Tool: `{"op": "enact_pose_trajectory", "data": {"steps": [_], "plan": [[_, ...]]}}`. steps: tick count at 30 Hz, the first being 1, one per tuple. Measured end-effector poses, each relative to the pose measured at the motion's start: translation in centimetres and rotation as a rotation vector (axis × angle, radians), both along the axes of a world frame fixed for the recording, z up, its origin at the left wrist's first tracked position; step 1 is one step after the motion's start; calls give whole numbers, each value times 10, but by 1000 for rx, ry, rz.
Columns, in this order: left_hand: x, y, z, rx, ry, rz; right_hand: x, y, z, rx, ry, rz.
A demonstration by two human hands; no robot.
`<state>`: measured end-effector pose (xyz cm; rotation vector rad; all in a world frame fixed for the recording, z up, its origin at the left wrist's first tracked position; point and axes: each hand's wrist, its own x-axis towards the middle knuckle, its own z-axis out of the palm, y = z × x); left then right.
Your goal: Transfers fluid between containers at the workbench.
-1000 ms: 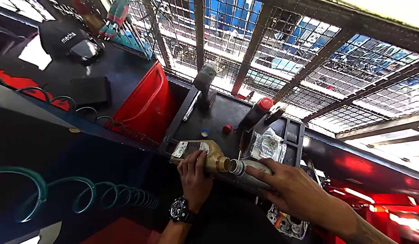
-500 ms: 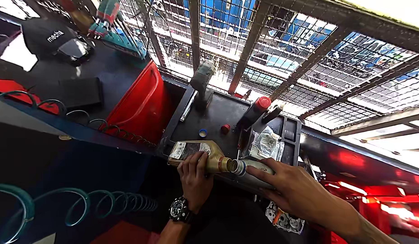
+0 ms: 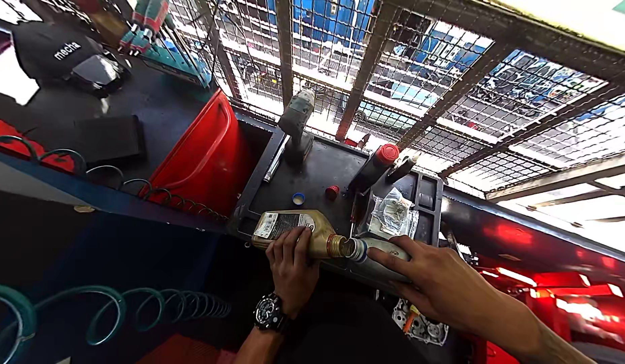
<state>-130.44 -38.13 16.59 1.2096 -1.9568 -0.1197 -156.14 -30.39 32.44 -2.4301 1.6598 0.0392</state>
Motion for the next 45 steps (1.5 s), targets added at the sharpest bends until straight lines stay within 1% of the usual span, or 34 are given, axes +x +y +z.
{"op": "enact_pose_trajectory", "data": {"steps": [26,45], "plan": [[0,2,-4,-1,60,13,8,-7,17,18,52,44],[-5,1,-7,6,87,1,5,-11,18,26,62,42]]}}
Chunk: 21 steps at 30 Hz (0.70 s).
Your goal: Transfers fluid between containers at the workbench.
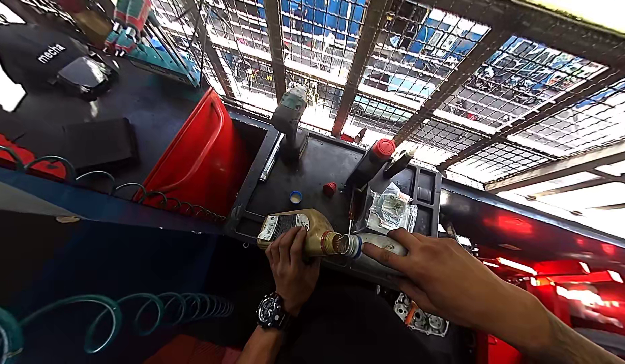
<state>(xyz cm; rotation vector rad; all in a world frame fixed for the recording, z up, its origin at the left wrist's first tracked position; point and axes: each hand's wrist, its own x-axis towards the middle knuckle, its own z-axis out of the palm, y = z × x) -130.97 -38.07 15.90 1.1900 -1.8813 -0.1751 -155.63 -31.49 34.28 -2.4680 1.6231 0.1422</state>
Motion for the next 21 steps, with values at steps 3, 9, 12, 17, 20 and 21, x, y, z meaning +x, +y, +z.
{"op": "enact_pose_trajectory", "data": {"steps": [3,9,12,17,20,21], "plan": [[-1,0,-1,3,6,-3,0,-1,1,-1,2,2],[-2,-1,-1,4,5,-2,0,-3,2,-1,1,8],[-2,-2,-1,6,4,-3,0,-3,2,3,10,4],[-3,-3,-1,13,7,-7,0,-4,2,11,26,1],[-3,-3,-1,15,14,-11,0,-5,4,12,27,2],[-3,-3,-1,14,17,-9,0,-5,4,14,27,1]]}}
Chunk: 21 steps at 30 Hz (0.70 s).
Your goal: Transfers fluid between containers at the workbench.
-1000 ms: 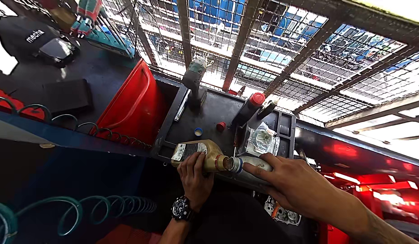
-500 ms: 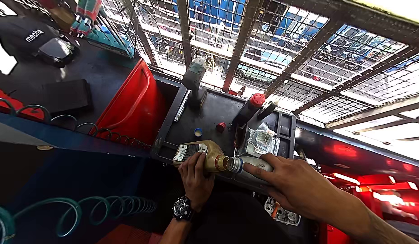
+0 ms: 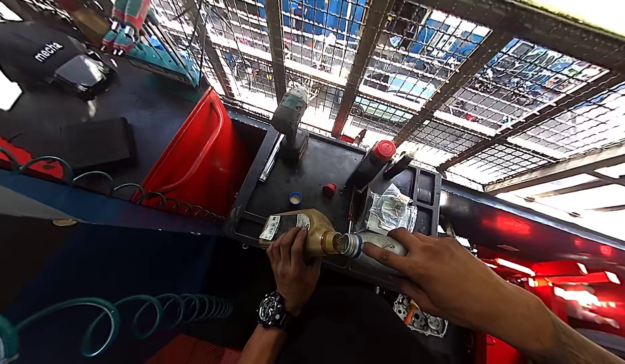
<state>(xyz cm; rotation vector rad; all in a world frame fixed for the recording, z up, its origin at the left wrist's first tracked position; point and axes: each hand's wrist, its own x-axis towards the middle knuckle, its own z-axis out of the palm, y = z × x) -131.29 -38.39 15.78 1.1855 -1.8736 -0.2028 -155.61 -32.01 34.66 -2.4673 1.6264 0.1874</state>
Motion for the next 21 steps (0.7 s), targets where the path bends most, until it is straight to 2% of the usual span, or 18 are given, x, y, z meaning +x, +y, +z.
{"op": "enact_pose_trajectory", "data": {"steps": [21], "plan": [[-1,-1,-1,-6,32,5,5,-5,7,7,22,0]]}}
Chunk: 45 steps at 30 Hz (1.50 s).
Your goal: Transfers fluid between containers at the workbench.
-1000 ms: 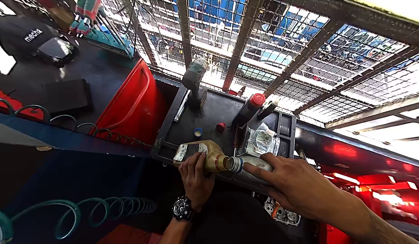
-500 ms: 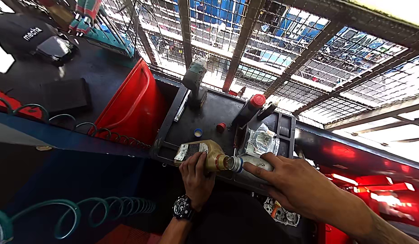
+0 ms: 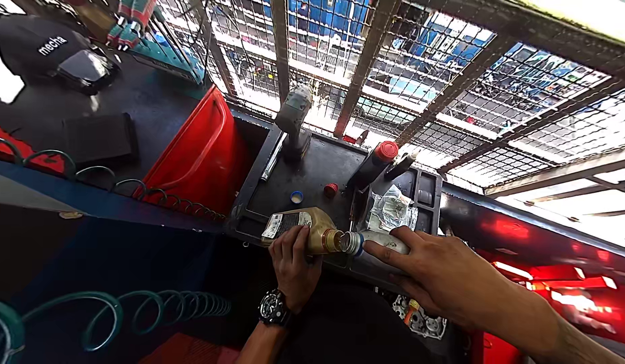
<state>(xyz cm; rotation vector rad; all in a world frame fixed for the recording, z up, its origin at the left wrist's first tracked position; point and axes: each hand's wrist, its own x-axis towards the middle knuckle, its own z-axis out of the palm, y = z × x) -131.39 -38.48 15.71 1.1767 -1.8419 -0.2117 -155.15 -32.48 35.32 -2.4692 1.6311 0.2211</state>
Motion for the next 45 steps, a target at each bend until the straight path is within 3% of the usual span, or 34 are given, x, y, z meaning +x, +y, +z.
{"op": "enact_pose_trajectory", "data": {"steps": [45], "plan": [[0,2,-1,2,16,-1,9,-4,13,-1,64,28]]}}
